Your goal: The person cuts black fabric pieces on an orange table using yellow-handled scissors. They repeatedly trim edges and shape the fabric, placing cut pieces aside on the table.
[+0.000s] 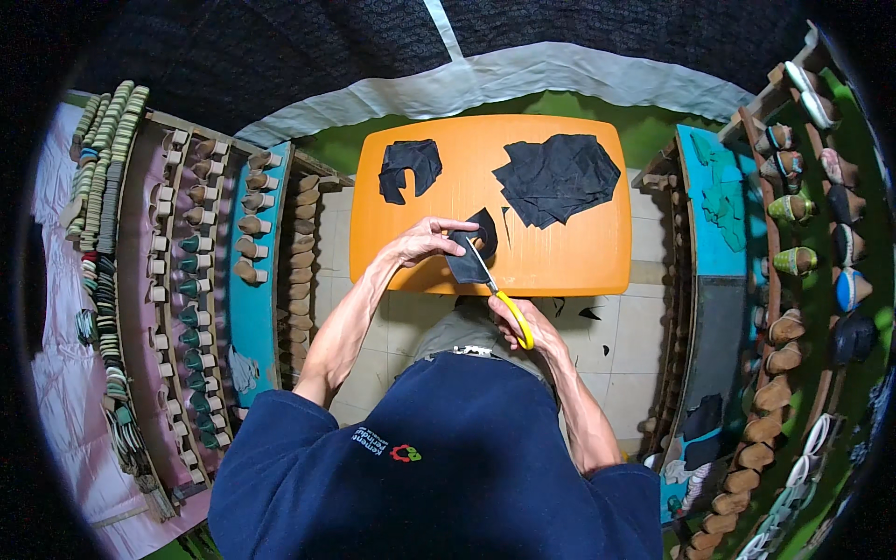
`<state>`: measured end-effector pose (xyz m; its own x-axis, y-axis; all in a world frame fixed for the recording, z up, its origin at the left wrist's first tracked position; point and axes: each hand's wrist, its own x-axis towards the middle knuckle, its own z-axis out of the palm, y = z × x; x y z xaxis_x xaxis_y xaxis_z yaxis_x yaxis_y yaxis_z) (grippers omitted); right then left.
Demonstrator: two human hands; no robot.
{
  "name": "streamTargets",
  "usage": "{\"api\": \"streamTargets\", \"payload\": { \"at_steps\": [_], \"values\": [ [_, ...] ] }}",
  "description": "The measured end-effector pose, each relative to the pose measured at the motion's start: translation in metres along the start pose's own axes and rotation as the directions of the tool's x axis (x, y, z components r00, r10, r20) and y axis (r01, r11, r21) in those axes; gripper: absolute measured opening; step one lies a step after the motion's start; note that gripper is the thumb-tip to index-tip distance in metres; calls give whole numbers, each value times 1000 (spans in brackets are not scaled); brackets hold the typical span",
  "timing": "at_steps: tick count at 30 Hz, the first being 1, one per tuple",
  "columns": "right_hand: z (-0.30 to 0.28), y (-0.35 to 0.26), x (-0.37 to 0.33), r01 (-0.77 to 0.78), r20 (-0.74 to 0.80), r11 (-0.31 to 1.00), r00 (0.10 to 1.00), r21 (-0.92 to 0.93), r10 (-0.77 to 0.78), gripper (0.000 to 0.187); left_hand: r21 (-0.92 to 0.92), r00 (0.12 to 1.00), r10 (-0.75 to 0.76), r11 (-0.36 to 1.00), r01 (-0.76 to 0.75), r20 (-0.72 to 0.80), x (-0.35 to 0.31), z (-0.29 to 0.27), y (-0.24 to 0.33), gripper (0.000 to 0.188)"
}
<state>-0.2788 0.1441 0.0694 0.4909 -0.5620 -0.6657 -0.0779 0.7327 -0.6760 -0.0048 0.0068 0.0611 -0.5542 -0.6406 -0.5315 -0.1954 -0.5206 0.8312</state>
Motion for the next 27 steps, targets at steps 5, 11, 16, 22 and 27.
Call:
{"api": "streamTargets", "payload": {
  "at_steps": [5,11,16,22,27],
  "values": [
    [0,1,2,0,4,1000,1000,-12,0,52,-60,999,14,998,-11,41,-9,18,18,59],
    [3,-6,-2,-3,-12,1000,1000,-24,2,54,-52,999,3,999,-1,37,-7,14,8,56],
    [4,0,-1,-7,-55,1000,998,14,7,52,-109,999,30,994,-28,20,-7,14,9,52],
    [5,-3,-5,30,-70,999,997,35,-27,52,-99,1000,8,995,-7,17,-4,9,-1,51],
    [4,2,-2,48,-88,999,995,22,-46,53,-103,999,9,995,-12,-31,-6,13,-1,51]
  ]
}}
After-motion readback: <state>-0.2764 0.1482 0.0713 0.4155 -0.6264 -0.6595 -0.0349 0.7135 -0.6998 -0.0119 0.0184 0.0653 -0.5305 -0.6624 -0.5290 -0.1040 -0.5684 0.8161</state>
